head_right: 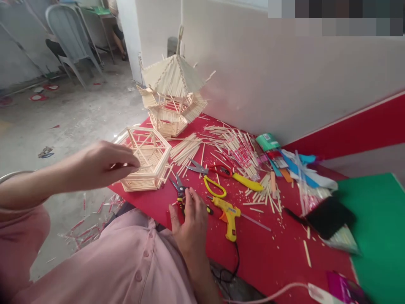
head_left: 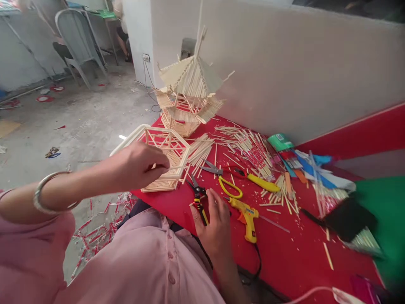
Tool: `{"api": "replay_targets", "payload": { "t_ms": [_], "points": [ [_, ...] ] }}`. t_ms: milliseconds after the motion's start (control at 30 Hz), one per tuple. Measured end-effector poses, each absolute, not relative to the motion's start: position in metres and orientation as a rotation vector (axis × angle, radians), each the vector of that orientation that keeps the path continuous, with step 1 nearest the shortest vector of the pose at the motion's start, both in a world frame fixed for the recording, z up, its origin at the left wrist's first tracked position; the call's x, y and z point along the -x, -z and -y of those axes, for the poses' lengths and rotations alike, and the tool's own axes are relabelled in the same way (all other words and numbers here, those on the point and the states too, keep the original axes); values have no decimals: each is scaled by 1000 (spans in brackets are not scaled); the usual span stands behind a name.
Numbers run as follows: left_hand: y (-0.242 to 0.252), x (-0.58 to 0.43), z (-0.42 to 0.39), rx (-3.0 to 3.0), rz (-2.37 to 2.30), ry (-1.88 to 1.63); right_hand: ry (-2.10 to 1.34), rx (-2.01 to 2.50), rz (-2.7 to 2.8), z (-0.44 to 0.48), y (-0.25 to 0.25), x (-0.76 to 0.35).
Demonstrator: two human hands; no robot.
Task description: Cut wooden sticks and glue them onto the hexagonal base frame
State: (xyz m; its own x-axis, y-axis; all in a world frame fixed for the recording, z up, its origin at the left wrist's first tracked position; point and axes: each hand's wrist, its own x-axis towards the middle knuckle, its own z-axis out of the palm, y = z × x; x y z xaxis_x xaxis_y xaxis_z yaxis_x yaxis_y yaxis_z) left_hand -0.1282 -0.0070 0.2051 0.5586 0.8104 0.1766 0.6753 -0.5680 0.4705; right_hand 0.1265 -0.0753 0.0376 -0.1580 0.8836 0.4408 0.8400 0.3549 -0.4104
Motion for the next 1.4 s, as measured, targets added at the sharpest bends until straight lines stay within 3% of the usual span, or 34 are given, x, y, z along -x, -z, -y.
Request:
{"api": "replay_targets", "payload": {
  "t_ms": [100, 200, 367, 500, 767, 1400],
  "points": [
    [-196, 114, 43, -2448, -1120, -501, -16, 1730, 2064, 85, -26, -149],
    [-156, 84, 64, -2421, -1103, -323, -26, 1959, 2200, 87, -24, -159],
    [-80, 30, 58, -2315, -1582, 46, -85, 2085, 2286, 78, -35, -158],
    [-52, 9, 43, -2220, -1696, 129, -152, 2008, 2087, 76, -31, -158],
    [-42, -9, 26, -2259, -1701, -44, -508, 1684, 1492, 103, -29, -182],
    [-38, 4, 41, -2210, -1753, -80, -707, 1654, 1357, 125, -35, -197]
  ]
}}
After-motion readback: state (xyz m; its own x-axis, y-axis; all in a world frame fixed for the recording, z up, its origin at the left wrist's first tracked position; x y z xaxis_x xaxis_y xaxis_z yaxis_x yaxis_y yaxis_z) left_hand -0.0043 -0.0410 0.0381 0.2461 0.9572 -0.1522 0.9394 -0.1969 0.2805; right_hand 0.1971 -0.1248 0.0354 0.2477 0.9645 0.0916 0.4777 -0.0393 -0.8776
